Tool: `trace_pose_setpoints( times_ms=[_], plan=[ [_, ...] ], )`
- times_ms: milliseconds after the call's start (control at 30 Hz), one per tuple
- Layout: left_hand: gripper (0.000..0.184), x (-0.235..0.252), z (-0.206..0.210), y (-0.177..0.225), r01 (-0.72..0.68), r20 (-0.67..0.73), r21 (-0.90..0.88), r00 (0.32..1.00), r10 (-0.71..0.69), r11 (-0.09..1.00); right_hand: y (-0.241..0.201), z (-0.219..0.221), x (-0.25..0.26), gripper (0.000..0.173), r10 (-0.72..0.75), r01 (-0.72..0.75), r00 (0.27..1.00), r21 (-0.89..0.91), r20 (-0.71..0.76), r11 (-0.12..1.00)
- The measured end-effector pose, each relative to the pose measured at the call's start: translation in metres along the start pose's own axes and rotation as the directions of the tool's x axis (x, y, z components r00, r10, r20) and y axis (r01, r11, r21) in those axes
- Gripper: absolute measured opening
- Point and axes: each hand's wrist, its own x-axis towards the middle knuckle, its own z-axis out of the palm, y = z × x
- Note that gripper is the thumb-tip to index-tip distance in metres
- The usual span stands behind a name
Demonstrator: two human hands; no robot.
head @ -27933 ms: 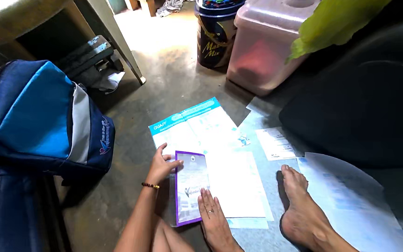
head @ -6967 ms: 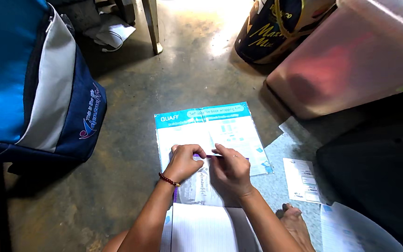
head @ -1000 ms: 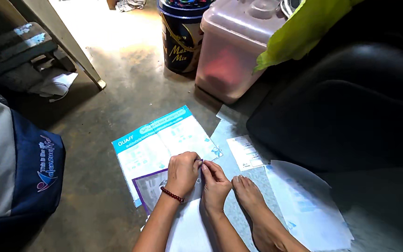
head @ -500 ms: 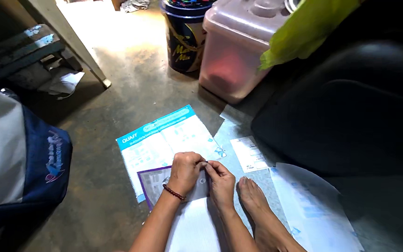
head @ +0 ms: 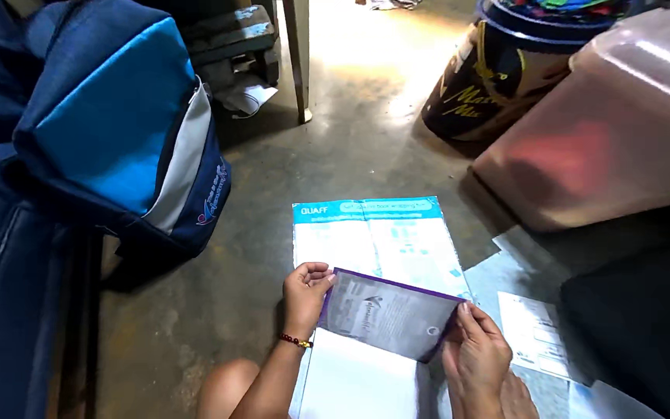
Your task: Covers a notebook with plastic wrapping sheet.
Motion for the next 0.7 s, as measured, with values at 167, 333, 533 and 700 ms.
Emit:
trace_pose_setpoints(
  times_ms=[167, 333, 533, 700],
  plan=[
    [0.009, 0.001, 0.004, -0.017, -0.085, -0.069, -0.124, 0.995, 0.077, 0.989, 0.000, 0.007, 0.001, 0.024, -0.012, 0.011, 1.000, -0.043, -0.028, 0.999],
    [0.010, -0.008, 0.010, -0.026, -0.233, -0.174, -0.038, 0.959, 0.223, 0.972, -0.003, 0.014, -0.004, 0.023, -0.021, 0.017, 0.997, -0.050, -0.072, 0.999],
    [0.009, -0.012, 0.024, -0.034, -0.347, -0.300, 0.021, 0.892, 0.337, 0.937, -0.003, 0.014, -0.009, 0.025, -0.041, 0.039, 0.996, -0.028, -0.076, 0.999],
    [0.011, -0.011, 0.024, -0.035, -0.342, -0.284, 0.045, 0.896, 0.340, 0.939, -0.001, 0.013, -0.010, 0.025, -0.056, 0.055, 0.997, -0.022, -0.059, 0.998]
  ],
)
